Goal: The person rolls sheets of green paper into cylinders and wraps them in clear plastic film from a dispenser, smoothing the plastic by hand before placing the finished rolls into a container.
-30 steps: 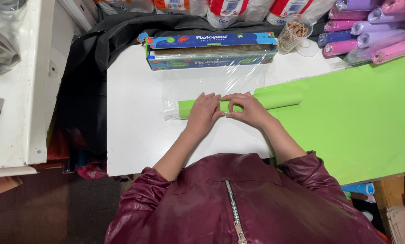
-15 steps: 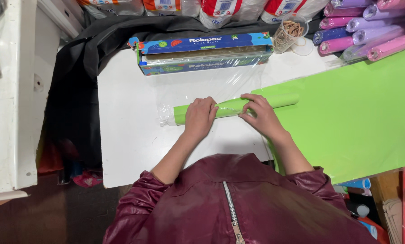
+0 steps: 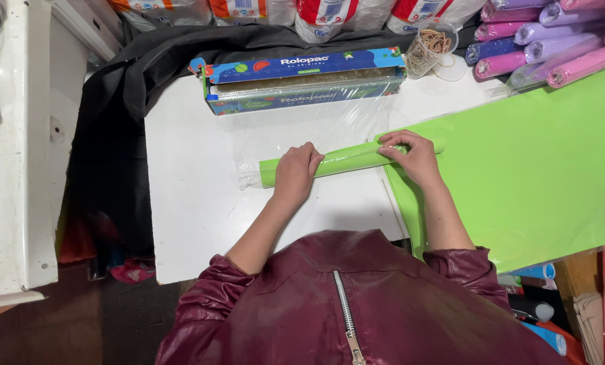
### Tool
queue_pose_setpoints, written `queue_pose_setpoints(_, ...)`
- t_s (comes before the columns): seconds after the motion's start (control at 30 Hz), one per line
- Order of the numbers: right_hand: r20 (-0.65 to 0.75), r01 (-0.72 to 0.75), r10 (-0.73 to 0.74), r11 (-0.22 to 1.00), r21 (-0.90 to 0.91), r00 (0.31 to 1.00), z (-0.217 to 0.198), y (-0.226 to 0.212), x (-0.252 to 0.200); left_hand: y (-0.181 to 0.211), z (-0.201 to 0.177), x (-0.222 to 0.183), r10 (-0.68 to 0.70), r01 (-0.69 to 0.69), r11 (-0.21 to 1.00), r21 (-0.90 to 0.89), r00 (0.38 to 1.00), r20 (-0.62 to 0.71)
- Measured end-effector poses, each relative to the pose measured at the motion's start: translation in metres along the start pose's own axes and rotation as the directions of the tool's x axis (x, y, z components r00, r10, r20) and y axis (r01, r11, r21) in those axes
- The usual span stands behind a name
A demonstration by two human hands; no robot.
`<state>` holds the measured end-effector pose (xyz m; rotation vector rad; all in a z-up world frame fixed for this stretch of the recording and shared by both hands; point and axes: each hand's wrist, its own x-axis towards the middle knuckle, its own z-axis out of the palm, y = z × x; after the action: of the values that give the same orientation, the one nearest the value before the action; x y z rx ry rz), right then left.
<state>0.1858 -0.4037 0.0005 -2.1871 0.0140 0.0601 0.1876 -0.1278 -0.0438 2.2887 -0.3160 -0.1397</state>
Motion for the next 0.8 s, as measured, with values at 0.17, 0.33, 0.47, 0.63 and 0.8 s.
queue_pose_setpoints(0.17, -0.145, -0.042, 0.022, 0.989, -0.139, 0.989, 0.019, 0.023, 0.015, 0.001, -0.001, 0.004, -0.055, 0.055, 0.998, -0.029, 0.998, 0.013)
queue_pose_setpoints(0.33, -0.288, 0.02, -0.117, 0.948, -0.319, 0.951, 0.03, 0.017, 0.016, -0.011, 0.008, 0.012, -0.042, 0.042, 0.999, -0.014, 0.999, -0.002)
queue_pose_setpoints(0.47, -0.132, 0.561, -0.69, 0.671, -0.484, 0.712, 0.057, 0.014, -0.004, -0.015, 0.01, 0.02, -0.028, 0.028, 0.999, 0.02, 1.0, 0.005)
queue_pose_setpoints(0.63, 0.22, 0.652, -0.634, 0.604, -0.458, 0.742, 0.089, 0.017, -0.009, -0.001, -0.007, 0.015, -0.041, 0.038, 0.996, 0.084, 0.999, 0.024)
queue_pose_setpoints(0.8, 0.195, 0.538, -0.534, 0.622, -0.568, 0.823, 0.101, 0.029, 0.001, -0.006, -0.058, -0.007, 0.057, -0.039, 0.965, 0.26, 0.997, -0.061)
